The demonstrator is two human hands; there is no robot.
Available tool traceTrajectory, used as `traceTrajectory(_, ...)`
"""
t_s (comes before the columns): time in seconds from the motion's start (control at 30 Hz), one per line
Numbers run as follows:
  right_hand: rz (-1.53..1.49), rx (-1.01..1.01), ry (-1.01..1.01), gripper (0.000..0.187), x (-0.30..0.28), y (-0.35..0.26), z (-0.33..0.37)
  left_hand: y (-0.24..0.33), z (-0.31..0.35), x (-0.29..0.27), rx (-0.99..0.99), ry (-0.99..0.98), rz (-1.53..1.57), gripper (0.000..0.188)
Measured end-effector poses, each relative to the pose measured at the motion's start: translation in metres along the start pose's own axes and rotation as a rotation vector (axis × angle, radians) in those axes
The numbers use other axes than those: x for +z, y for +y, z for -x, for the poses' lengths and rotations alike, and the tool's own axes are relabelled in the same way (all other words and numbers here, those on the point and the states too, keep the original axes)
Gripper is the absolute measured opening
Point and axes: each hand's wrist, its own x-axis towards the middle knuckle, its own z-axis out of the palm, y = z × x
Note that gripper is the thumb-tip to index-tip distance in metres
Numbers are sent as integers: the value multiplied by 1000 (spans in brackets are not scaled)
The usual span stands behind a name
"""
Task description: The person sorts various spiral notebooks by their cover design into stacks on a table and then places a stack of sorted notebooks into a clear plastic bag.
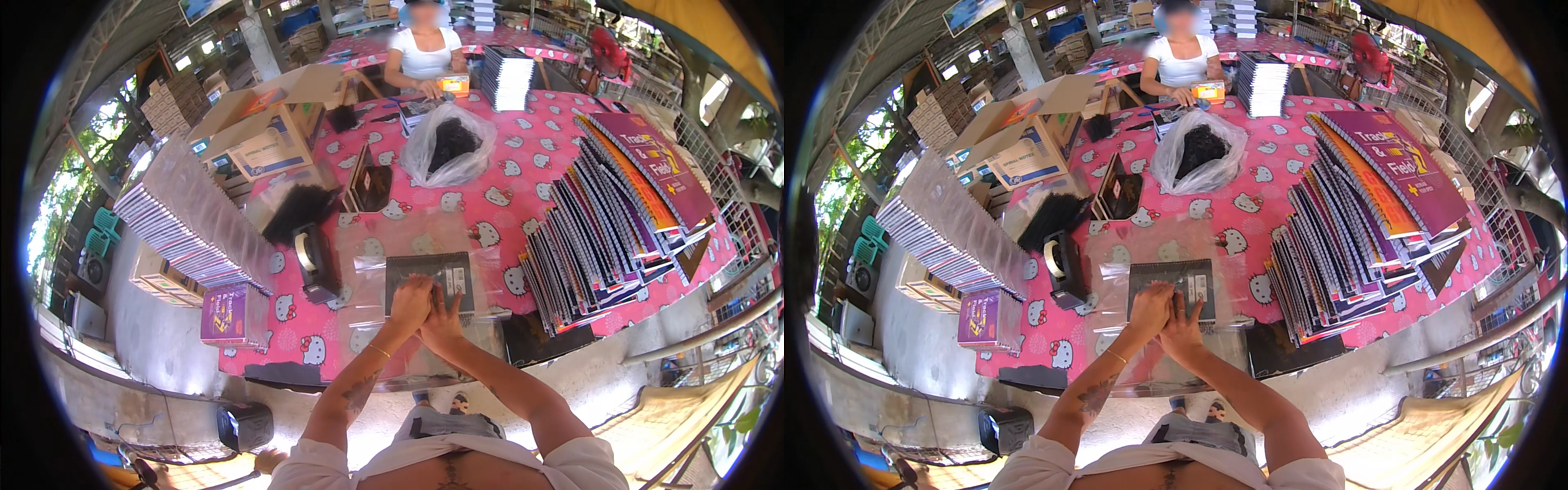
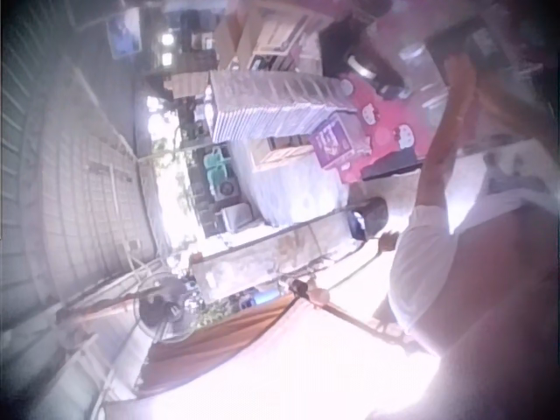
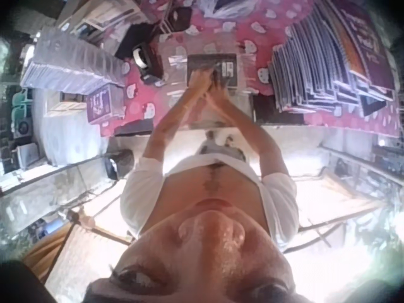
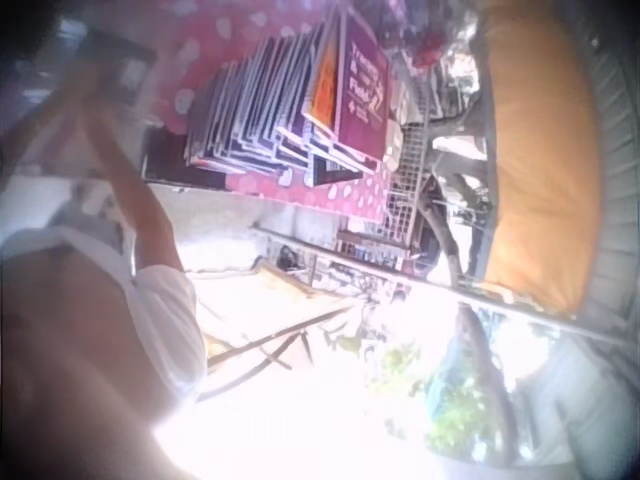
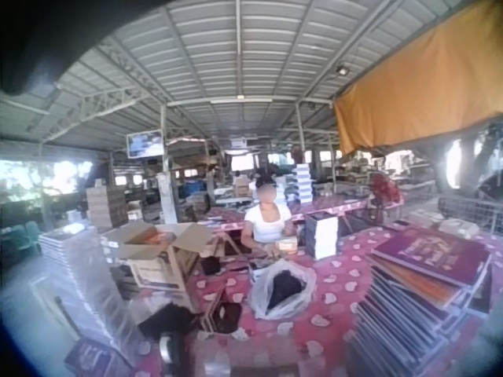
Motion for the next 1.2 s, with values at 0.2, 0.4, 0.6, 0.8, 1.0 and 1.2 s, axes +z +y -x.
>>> traceTrajectory(0.2,-564,239,-68,74,-10,17,-6,5,-12,-24,-258,-191,227,24)
traceTrajectory(0.4,-672,276,24,84,-32,31,-14,-11,11,3,164,14,-80,36)
traceTrajectory(0.6,-56,-170,-121,87,-63,68,-19,-1,8,2,120,-70,-181,38)
traceTrajectory(0.8,83,-167,-282,67,-60,66,-25,8,53,-36,-161,-21,-253,46)
traceTrajectory(1.0,36,-191,-208,67,-71,62,-22,-93,72,-125,-620,552,-400,46)
traceTrajectory(1.2,39,-146,-222,65,-72,61,-20,-156,78,-154,-1079,391,810,24)
